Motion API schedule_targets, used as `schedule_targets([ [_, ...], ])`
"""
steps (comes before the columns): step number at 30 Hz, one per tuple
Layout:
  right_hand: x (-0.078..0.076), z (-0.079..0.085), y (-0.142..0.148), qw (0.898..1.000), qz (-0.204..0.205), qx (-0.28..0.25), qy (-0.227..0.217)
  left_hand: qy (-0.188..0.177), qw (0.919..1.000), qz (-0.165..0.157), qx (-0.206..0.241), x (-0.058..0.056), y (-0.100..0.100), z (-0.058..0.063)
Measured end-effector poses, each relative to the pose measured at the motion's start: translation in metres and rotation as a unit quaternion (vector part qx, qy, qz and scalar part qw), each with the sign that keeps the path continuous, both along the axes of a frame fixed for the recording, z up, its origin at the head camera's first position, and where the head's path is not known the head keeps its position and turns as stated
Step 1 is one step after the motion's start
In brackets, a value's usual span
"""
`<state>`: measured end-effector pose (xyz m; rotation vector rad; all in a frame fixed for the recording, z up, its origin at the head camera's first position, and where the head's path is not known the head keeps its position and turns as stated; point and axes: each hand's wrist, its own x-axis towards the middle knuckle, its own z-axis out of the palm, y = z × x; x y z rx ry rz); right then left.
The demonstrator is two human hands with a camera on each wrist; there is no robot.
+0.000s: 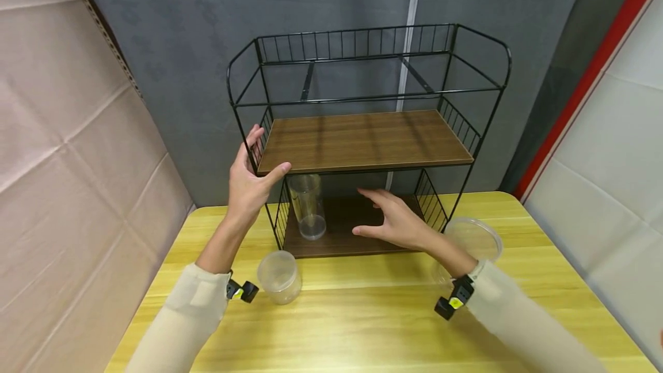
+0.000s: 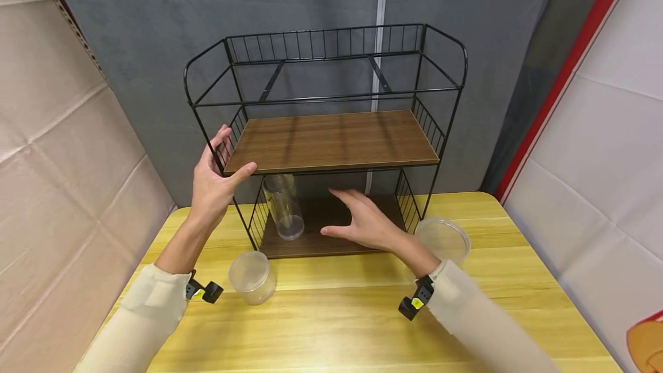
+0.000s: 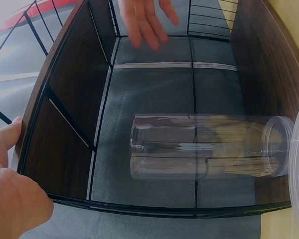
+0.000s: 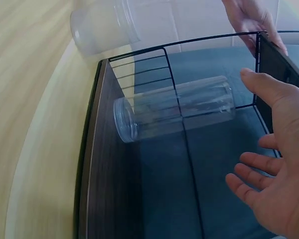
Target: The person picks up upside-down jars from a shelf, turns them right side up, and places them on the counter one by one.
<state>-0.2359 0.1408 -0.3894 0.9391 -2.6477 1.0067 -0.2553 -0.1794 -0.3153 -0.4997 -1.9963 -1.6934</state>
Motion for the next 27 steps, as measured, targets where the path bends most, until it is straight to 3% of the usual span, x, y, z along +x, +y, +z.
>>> schedule_targets([
  [11, -0.021, 0.001, -0.044, 0.998, -0.001, -0.044, -0.054, 0.001, 1.0000, 0.006, -0.006, 0.000, 0.000, 0.000],
  [27, -0.048, -0.008, -0.095, 0.991, -0.031, -0.104, -0.082, 0.001, 0.9999, 0.004, -0.012, 0.001, -0.001, -0.001],
])
